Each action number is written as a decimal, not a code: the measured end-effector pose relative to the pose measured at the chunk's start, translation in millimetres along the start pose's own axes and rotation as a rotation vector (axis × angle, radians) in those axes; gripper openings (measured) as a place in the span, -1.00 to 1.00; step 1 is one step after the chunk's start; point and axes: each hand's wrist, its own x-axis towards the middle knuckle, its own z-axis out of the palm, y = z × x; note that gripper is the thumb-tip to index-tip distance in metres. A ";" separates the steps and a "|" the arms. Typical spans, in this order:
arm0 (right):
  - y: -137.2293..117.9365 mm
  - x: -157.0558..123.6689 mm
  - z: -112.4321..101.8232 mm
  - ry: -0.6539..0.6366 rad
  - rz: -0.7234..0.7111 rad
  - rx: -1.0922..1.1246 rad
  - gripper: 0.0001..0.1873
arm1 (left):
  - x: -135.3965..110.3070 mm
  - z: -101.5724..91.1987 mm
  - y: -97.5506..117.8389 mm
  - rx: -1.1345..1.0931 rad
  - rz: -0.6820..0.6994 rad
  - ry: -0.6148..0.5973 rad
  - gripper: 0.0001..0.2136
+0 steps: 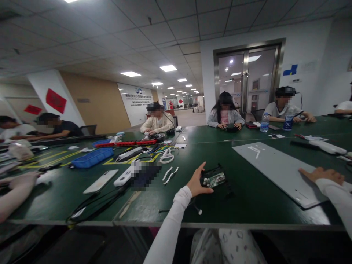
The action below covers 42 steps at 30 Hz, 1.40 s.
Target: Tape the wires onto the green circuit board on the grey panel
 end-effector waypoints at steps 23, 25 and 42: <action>-145.2 -110.6 -18.7 -0.246 -0.696 -0.074 -0.12 | -31.2 -70.5 15.4 -0.497 0.076 0.320 -0.11; -147.5 -116.0 -18.5 -0.254 -0.743 -0.040 -0.16 | -30.0 -63.6 16.3 -0.512 0.071 0.289 -0.10; -169.4 -159.8 -35.3 -0.277 -1.071 0.214 -0.32 | 4.9 38.5 51.4 0.191 0.176 -0.235 0.06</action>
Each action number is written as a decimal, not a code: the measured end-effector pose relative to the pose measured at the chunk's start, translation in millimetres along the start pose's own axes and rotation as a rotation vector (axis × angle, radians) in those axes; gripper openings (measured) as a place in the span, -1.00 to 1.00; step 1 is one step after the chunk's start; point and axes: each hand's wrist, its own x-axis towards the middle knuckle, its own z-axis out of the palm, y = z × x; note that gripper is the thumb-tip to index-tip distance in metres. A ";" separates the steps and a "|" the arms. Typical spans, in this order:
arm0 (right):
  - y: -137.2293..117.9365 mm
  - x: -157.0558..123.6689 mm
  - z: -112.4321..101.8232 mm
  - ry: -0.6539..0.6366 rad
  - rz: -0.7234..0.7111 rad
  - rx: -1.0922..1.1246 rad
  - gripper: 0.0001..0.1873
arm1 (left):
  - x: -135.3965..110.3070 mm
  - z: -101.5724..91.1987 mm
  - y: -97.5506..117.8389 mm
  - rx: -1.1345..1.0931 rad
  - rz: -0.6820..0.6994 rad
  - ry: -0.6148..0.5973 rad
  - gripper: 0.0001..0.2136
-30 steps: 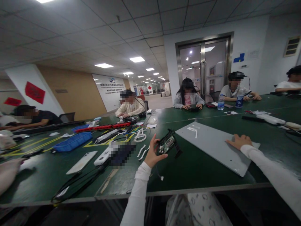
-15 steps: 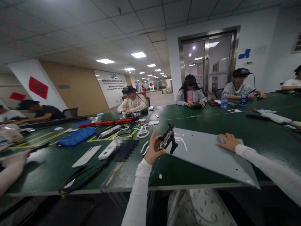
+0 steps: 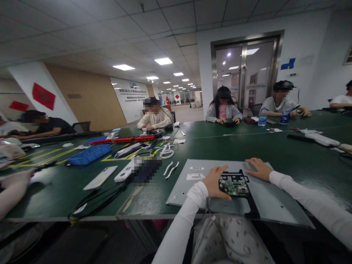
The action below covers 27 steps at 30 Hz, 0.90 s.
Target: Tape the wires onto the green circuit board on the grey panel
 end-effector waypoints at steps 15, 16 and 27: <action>-88.5 -75.5 -60.8 -0.162 -0.242 0.222 -0.13 | 32.2 8.3 -49.4 0.153 -0.031 -0.030 -0.03; -96.3 -84.5 -61.0 -0.197 -0.261 0.213 -0.06 | 31.6 7.0 -52.3 0.148 -0.035 -0.023 -0.04; -101.8 -89.6 -52.8 -0.248 -0.271 0.209 0.00 | 6.3 -31.9 -98.3 -0.039 -0.180 0.150 -0.71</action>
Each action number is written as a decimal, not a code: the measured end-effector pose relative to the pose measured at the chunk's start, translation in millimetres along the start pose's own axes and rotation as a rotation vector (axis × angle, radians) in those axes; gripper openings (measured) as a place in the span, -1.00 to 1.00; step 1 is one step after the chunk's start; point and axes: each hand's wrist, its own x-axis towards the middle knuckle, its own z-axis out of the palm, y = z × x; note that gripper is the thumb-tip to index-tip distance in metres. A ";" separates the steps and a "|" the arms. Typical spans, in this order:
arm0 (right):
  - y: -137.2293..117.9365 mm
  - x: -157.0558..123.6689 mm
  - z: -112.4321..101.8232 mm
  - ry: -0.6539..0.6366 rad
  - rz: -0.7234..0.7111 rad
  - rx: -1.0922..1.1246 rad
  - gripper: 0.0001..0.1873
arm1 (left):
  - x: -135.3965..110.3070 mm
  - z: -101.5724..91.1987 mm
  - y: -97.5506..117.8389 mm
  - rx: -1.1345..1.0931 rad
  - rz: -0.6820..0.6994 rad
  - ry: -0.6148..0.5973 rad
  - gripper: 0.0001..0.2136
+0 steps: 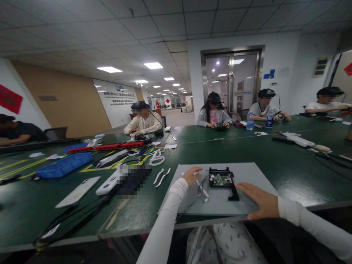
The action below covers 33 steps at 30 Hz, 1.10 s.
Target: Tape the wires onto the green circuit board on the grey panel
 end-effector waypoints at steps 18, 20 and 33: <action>5.7 98.5 -35.7 0.326 0.097 0.156 -0.55 | -14.4 -2.5 -13.3 0.127 -0.070 0.065 -0.91; 13.5 120.1 -26.9 0.380 0.122 0.143 -0.61 | -15.5 -2.6 -12.7 0.138 -0.079 0.073 -0.90; 62.7 144.5 24.2 0.585 0.353 0.141 -0.79 | -20.5 2.1 -14.0 0.035 -0.121 0.128 -0.93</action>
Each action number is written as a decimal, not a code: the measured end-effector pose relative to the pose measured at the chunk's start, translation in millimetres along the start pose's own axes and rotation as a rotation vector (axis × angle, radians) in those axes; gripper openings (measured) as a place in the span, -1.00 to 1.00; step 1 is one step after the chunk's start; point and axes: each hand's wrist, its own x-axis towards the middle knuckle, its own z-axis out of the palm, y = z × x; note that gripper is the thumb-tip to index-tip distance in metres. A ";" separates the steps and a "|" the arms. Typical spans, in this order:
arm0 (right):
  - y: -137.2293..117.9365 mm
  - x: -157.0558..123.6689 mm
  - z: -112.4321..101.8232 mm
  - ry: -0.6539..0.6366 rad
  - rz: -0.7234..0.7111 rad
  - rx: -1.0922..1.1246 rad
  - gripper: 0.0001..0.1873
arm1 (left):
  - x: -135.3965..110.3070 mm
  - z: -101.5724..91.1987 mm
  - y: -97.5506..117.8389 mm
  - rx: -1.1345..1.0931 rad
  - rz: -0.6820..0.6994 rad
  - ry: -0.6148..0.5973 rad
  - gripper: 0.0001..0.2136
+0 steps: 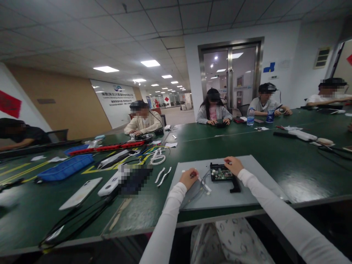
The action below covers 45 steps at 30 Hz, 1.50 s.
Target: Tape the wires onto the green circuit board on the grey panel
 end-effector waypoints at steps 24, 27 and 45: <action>3.9 -6.8 7.8 -0.046 0.091 -0.049 -0.65 | 7.3 -16.9 -11.2 -0.659 -0.164 0.421 -0.78; -0.6 -9.4 8.5 -0.054 0.054 -0.027 -0.66 | 5.1 -27.2 -15.7 -0.793 -0.231 0.554 -0.75; -121.2 -56.1 -22.2 -0.162 -0.422 0.007 -0.59 | -8.8 -16.3 7.9 -0.987 -0.329 0.268 -0.74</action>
